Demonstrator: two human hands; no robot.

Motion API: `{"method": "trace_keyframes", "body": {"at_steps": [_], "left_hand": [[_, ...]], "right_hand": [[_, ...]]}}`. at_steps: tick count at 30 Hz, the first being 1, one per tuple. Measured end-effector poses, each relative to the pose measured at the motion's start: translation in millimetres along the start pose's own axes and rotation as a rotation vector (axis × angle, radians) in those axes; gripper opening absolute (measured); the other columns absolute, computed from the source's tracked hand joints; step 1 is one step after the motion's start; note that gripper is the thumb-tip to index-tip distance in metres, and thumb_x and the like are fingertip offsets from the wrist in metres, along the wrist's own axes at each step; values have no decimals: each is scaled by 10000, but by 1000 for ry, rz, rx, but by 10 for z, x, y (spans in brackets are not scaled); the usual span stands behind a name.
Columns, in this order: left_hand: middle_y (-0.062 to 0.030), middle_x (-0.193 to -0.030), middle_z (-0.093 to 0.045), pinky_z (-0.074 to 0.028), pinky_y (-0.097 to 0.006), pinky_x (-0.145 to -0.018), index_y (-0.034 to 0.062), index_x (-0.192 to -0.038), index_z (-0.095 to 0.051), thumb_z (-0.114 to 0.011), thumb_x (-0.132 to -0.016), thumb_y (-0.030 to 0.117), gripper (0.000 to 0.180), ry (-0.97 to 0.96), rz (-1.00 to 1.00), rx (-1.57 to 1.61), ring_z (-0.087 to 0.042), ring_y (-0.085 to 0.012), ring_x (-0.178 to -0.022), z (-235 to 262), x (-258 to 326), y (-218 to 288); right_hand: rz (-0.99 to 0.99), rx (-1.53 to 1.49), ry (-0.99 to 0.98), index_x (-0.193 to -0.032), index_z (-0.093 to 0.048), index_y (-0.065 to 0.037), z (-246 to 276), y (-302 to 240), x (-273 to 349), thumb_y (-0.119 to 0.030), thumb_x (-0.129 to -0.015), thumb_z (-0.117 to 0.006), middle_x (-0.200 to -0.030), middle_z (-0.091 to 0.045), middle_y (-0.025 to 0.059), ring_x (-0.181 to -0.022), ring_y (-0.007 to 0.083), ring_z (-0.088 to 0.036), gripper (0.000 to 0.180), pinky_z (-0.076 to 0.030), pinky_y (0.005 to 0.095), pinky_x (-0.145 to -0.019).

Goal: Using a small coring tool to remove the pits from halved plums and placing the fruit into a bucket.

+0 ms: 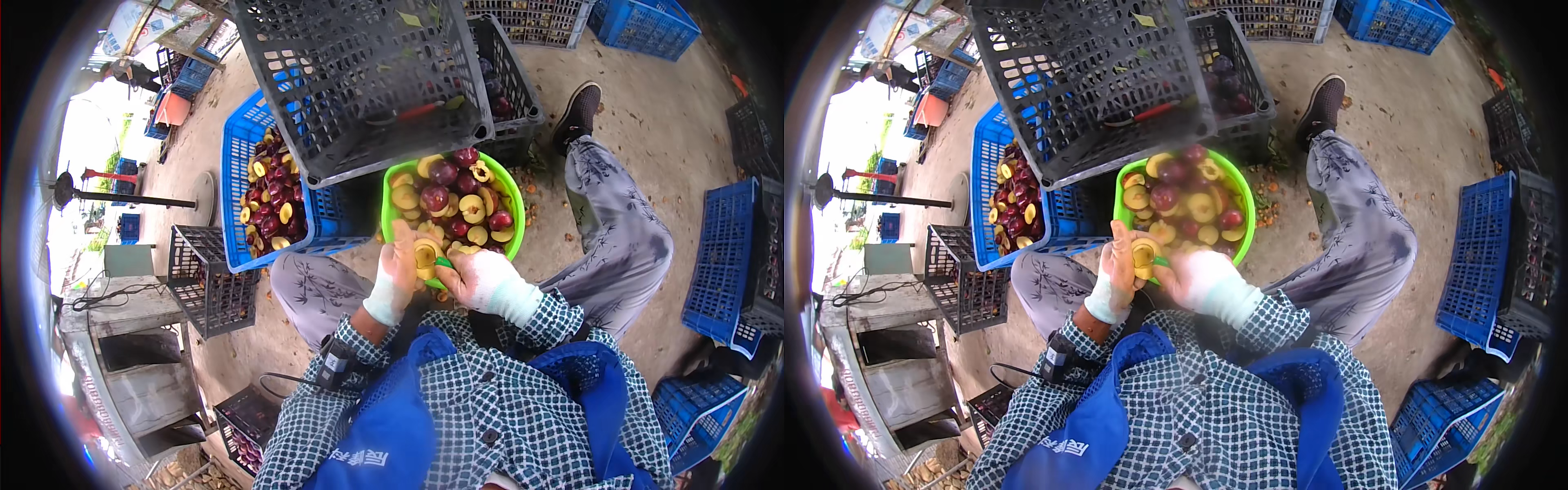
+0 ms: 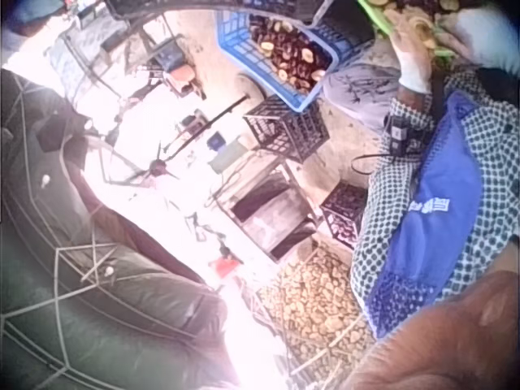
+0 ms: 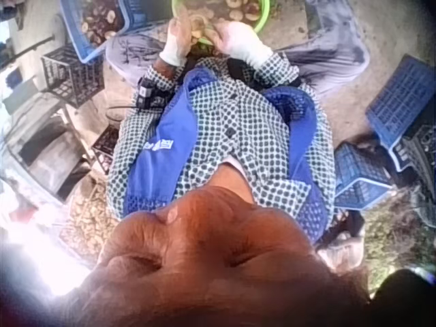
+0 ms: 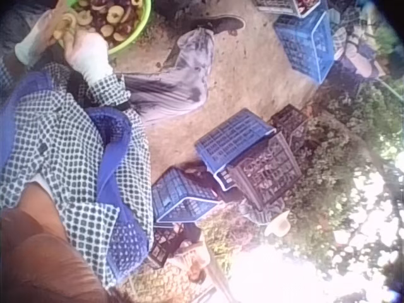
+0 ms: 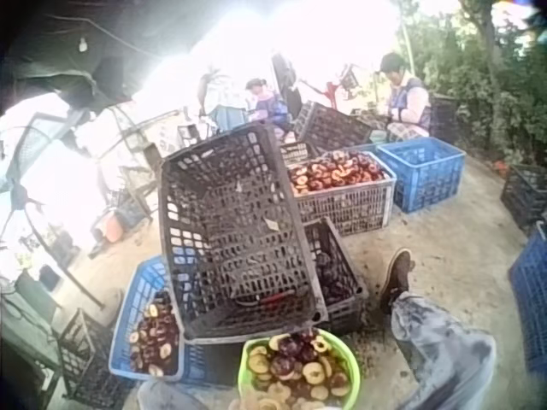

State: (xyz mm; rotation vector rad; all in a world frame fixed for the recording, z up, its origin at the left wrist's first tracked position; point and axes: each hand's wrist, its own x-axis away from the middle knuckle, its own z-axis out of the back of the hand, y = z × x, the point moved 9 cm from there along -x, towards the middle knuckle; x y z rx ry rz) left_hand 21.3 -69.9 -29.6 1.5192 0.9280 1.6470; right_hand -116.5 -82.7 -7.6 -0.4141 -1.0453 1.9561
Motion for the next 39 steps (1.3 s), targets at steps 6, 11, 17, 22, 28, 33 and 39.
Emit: {"method": "trace_keyframes", "body": {"at_steps": [6, 11, 17, 22, 28, 33, 39], "left_hand": [[-34, -818, -673, -494, -264, -641, 20, -918, -710, -296, -1038, 655, 768, -56, -161, -203, -620, -117, -749, -24, -91, 149], [-60, -876, -691, -521, -261, -708, 11, -938, -711, -269, -1018, 693, 817, -118, -252, -144, -641, -125, -811, -49, -90, 120], [-89, -871, -696, -533, -269, -716, 0, -1043, -669, -213, -980, 759, 888, -181, -377, 94, -648, -151, -768, -233, -58, 409], [-57, -843, -670, -470, -243, -582, 29, -1102, -622, -184, -972, 773, 873, -25, -148, 263, -582, -129, -635, -109, -174, 218], [-65, -976, -675, -436, -230, -552, 13, -1219, -596, -219, -1060, 616, 728, -2, -220, 59, -550, -115, -636, 177, -193, 232], [-70, -1105, -666, -452, -214, -609, 11, -1345, -562, -401, -1081, 441, 529, 58, -675, -434, -588, -82, -773, 18, 8, 542], [-20, -916, -654, -419, -201, -566, 15, -1360, -565, -370, -1072, 519, 613, -84, -131, -76, -522, -84, -611, -207, 146, 76]], "right_hand": [[-31, -33, -103, -1160, -647, -57, -54, 28, 17, -363, -952, -577, -870, -689, 221, -834, 420, -670, 377, -538, 514, -724], [0, -488, -205, -1120, -625, -43, -279, 128, 40, -441, -992, -540, -704, -650, 173, -633, 352, -644, 427, -519, 452, -583], [-428, -1678, -738, -861, -534, -88, -536, -148, 352, -488, -1075, -367, -504, -389, -38, -330, 81, -314, 484, -235, 243, -306], [-71, -1993, -743, -1005, -605, -59, -360, -56, 232, -377, -1098, -372, -572, -492, 17, -410, 149, -458, 405, -386, 267, -350], [-146, -902, 4, -1193, -636, -50, 33, 308, -13, -310, -982, -603, -926, -679, 140, -774, 268, -670, 337, -533, 367, -644], [-41, -348, 353, -1124, -651, -62, 226, 244, -31, -392, -870, -727, -839, -710, 199, -751, 373, -711, 424, -566, 431, -676], [-67, -22, 364, -1135, -616, -54, 181, 188, -94, -352, -821, -741, -749, -698, 176, -635, 372, -691, 450, -566, 471, -616]]}}
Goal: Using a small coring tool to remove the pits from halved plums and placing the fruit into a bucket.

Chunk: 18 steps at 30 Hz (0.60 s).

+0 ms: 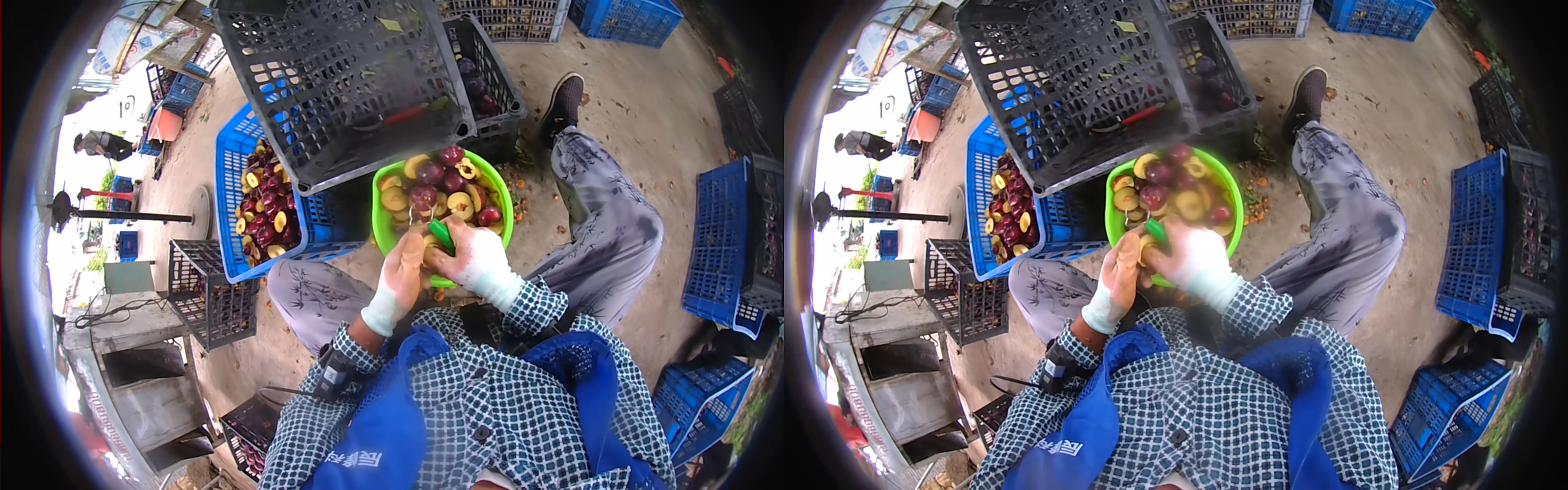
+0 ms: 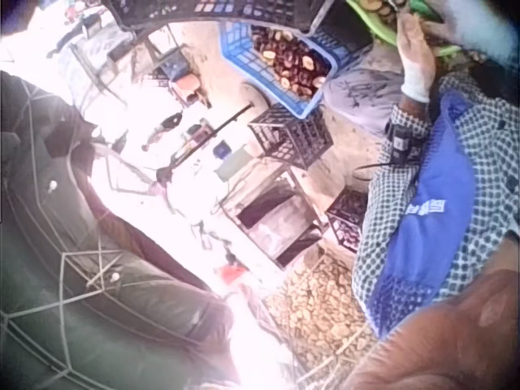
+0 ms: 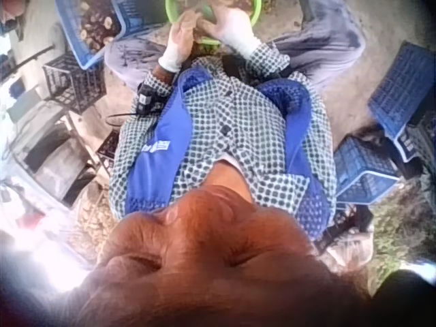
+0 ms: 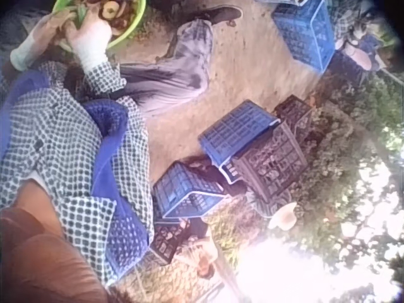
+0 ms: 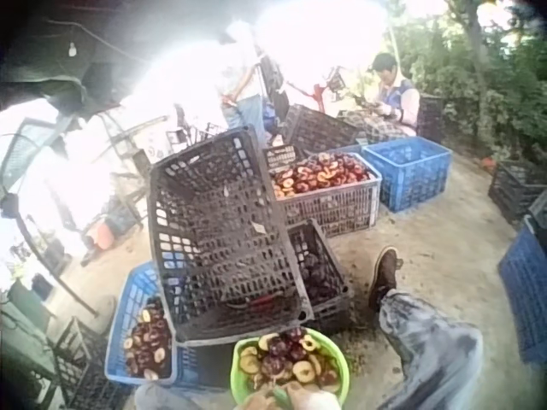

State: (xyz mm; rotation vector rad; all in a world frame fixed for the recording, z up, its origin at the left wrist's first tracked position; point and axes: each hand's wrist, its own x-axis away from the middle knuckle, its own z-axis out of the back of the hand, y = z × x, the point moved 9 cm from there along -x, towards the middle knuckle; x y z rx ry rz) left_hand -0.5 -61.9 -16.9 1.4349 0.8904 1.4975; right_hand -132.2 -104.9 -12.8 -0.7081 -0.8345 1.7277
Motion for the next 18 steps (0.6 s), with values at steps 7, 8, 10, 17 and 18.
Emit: {"method": "trace_keyframes", "body": {"at_steps": [7, 8, 10, 17, 18], "left_hand": [[-18, -994, -656, -389, -256, -567, 57, -1301, -586, -340, -1079, 519, 568, -5, 212, 591, -547, -120, -731, 54, -108, -135], [-18, -1004, -661, -402, -263, -577, 63, -1294, -590, -343, -1078, 524, 566, -14, 212, 621, -554, -128, -749, 105, -131, -162], [-31, -1011, -664, -440, -275, -602, 68, -1290, -589, -349, -1077, 525, 559, 43, 207, 592, -578, -155, -752, 300, -120, -131], [-135, -1089, -677, -534, -395, -785, -13, -1244, -601, -571, -1027, 291, 374, 821, -788, -1128, -654, -268, -878, 1634, 227, 1524], [-163, -1116, -676, -532, -420, -831, -19, -1232, -607, -636, -990, 220, 342, 968, -964, -1515, -661, -305, -923, 1407, 227, 1640]], "right_hand": [[-153, -77, 68, -1285, -628, -145, 262, 417, -55, -306, -862, -666, -854, -709, 186, -794, 385, -697, 454, -572, 447, -748], [-148, -70, 61, -1285, -626, -144, 238, 457, -27, -306, -859, -667, -881, -710, 189, -818, 384, -698, 458, -570, 447, -764], [-134, -62, 42, -1284, -622, -141, 234, 406, -7, -306, -852, -670, -934, -712, 194, -867, 381, -700, 465, -567, 446, -795], [-289, -490, 97, -1210, -640, -45, 300, 622, -1, -343, -894, -680, -951, -717, 187, -863, 340, -709, 436, -557, 403, -785], [-333, -545, 97, -1191, -649, -33, 311, 675, -4, -352, -905, -681, -942, -718, 181, -854, 329, -710, 430, -556, 398, -781]]}}
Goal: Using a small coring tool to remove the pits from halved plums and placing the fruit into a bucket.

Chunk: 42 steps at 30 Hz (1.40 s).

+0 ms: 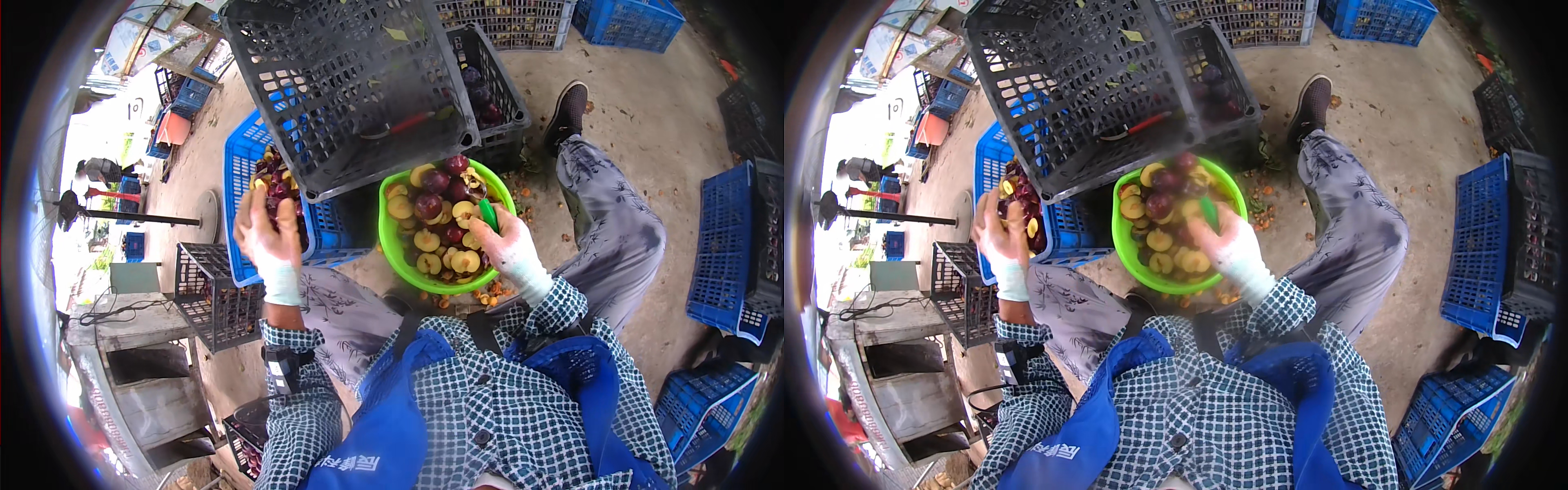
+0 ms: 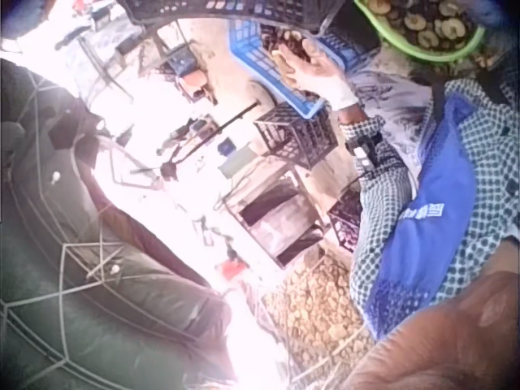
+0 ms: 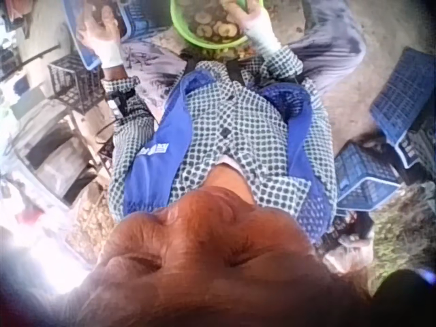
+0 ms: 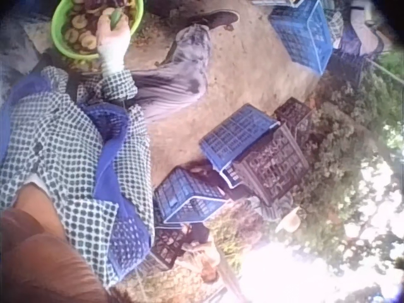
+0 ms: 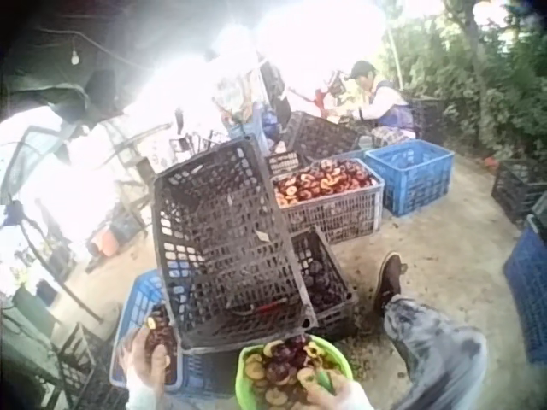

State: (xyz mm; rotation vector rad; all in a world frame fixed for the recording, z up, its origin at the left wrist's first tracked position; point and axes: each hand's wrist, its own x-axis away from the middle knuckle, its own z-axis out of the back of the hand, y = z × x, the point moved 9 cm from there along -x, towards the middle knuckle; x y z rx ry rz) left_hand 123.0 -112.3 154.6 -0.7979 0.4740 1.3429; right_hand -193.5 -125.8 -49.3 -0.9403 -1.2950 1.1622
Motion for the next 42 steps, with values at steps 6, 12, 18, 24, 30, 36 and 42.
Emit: {"method": "trace_keyframes", "body": {"at_steps": [6, 12, 18, 24, 30, 36, 42], "left_hand": [[-165, -1124, -677, -526, -440, -891, 105, -1240, -617, -744, -852, 390, 498, -663, 151, 527, -650, -356, -1040, -1131, 699, 1284], [-143, -1088, -667, -537, -410, -812, 73, -1245, -543, -630, -933, 471, 513, -760, 308, 686, -662, -290, -951, -1810, 1022, 1524], [-77, -1051, -690, -442, -249, -602, 117, -1236, -575, -412, -1066, 433, 394, -849, 1482, 2097, -607, -135, -751, -1245, 1195, 1645], [-99, -1058, -706, -372, -194, -506, 100, -1248, -589, -326, -1060, 589, 587, -862, 1335, 2103, -529, -85, -623, -901, 1164, 1787], [-49, -1017, -700, -357, -163, -507, 108, -1229, -595, -371, -1026, 649, 619, -834, 1316, 1930, -537, -37, -666, -883, 1274, 1721], [-22, -947, -671, -405, -167, -554, 95, -1172, -598, -404, -1005, 669, 628, -759, 1335, 1889, -567, -51, -723, -801, 1209, 1739], [-66, -906, -655, -541, -239, -685, 39, -1111, -589, -394, -991, 691, 691, -801, 1191, 1836, -634, -124, -804, -752, 1185, 1712]], "right_hand": [[31, -72, 22, -1142, -675, -12, -131, -4, 60, -289, -928, -676, -872, -722, 131, -809, 224, -705, 350, -545, 345, -746], [-14, 45, -57, -1145, -676, -6, -121, 43, 92, -273, -966, -642, -831, -711, 156, -775, 270, -710, 324, -555, 359, -718], [544, 436, -50, -1144, -648, -17, -360, -589, 412, -250, -935, -644, -809, -686, 218, -750, 380, -700, 313, -563, 457, -637], [354, 418, -91, -1065, -630, -48, -479, -355, 386, -292, -938, -634, -750, -675, 197, -683, 380, -677, 276, -544, 474, -616], [356, 463, -110, -1080, -624, -35, -507, -423, 447, -311, -946, -620, -671, -658, 190, -614, 392, -662, 307, -532, 492, -577], [321, 422, -190, -1171, -615, -19, -569, -421, 461, -298, -948, -605, -704, -666, 206, -645, 396, -669, 358, -530, 491, -592], [304, 59, -383, -1260, -588, -9, -723, -259, 480, -290, -975, -565, -721, -669, 174, -595, 345, -639, 400, -519, 436, -588]]}}
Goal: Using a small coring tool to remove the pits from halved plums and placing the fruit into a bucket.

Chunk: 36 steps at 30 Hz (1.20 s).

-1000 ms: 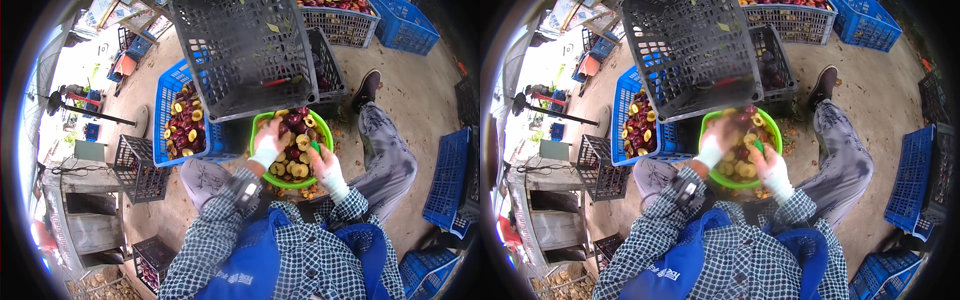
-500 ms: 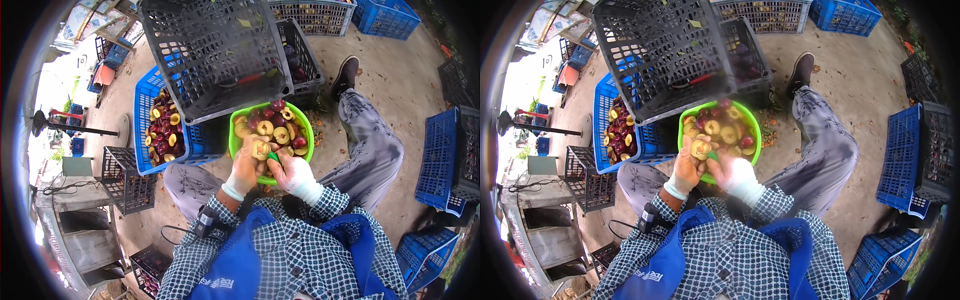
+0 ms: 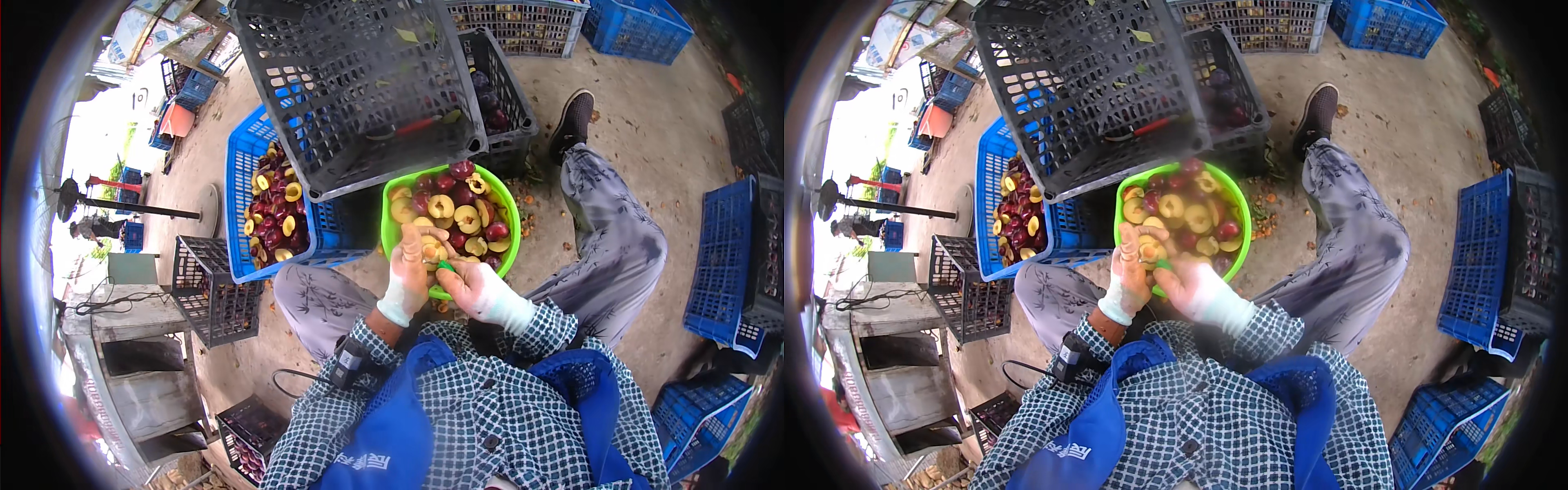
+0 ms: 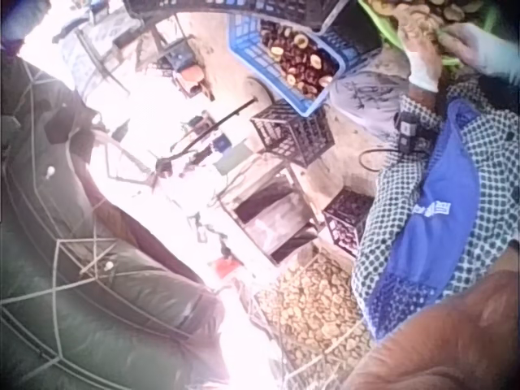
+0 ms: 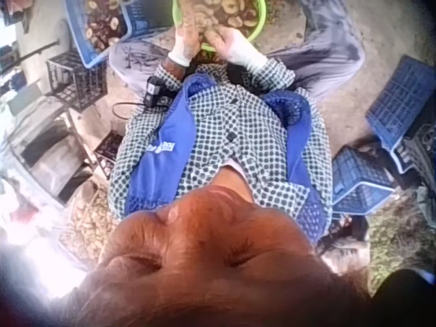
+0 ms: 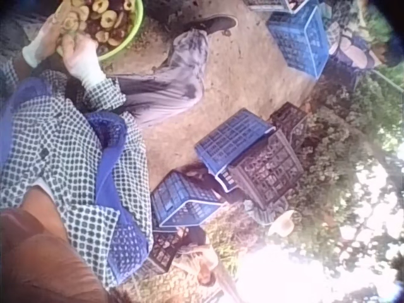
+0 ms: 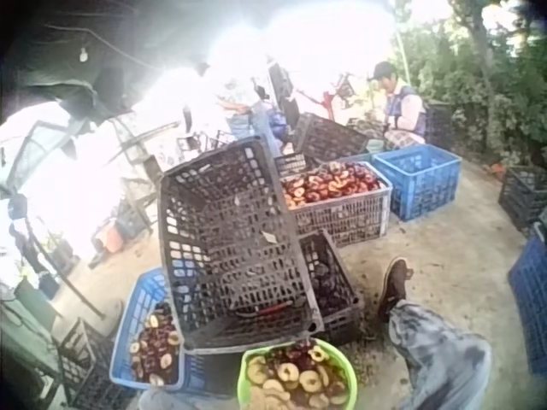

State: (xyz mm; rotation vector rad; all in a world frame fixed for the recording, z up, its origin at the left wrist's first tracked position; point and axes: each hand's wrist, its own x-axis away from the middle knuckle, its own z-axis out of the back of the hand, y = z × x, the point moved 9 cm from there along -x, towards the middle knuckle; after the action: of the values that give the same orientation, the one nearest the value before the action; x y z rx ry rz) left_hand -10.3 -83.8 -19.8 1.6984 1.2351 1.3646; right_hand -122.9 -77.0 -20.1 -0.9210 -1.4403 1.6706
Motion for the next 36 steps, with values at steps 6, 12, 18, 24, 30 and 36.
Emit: {"method": "trace_keyframes", "body": {"at_steps": [6, 12, 18, 24, 30, 36], "left_hand": [[-68, -858, -650, -529, -257, -690, 19, -1079, -597, -384, -976, 723, 742, -149, -272, -142, -616, -134, -792, -143, -106, 255], [-58, -930, -660, -553, -316, -752, 68, -988, -621, -405, -967, 731, 698, 132, 107, 439, -639, -184, -820, 200, -374, -335], [-80, -892, -700, -548, -361, -709, 31, -1026, -679, -603, -1011, 395, 372, 137, -115, -656, -681, -270, -811, 697, -892, -25], [-111, -1082, -693, -555, -438, -777, 113, -1238, -600, -648, -874, 195, 376, 63, -462, -1840, -680, -310, -1001, -67, -1061, -47], [-118, -1077, -674, -533, -451, -787, 93, -1143, -606, -656, -889, 254, 305, -118, -437, -1924, -675, -314, -937, -116, -1005, -123], [-133, -986, -735, -552, -332, -789, -26, -1116, -683, -770, -828, 240, 402, -158, -178, -856, -696, -205, -890, 102, -795, 24]], "right_hand": [[-696, -1225, -491, -951, -566, -113, -416, -90, 271, -388, -1050, -424, -563, -450, -26, -383, 104, -352, 324, -282, 269, -353], [-498, -1151, -228, -904, -547, -102, -173, -104, 145, -506, -1051, -424, -541, -414, -22, -357, 100, -330, 448, -279, 243, -336], [-468, -546, 117, -959, -557, -60, 303, 337, 13, -453, -1067, -424, -575, -471, -22, -380, 82, -400, 429, -329, 233, -344], [-528, -626, 265, -988, -584, -40, 431, 531, 37, -382, -1034, -544, -638, -510, -34, -459, 69, -433, 348, -361, 220, -403], [-321, -571, 504, -1112, -664, 2, 577, 603, -52, -385, -978, -646, -781, -616, -10, -674, 57, -543, 411, -466, 213, -615], [-253, 202, 420, -1288, -596, 31, 742, 444, -102, -375, -930, -683, -1064, -689, 279, -958, 361, -705, 548, -547, 415, -840]]}}
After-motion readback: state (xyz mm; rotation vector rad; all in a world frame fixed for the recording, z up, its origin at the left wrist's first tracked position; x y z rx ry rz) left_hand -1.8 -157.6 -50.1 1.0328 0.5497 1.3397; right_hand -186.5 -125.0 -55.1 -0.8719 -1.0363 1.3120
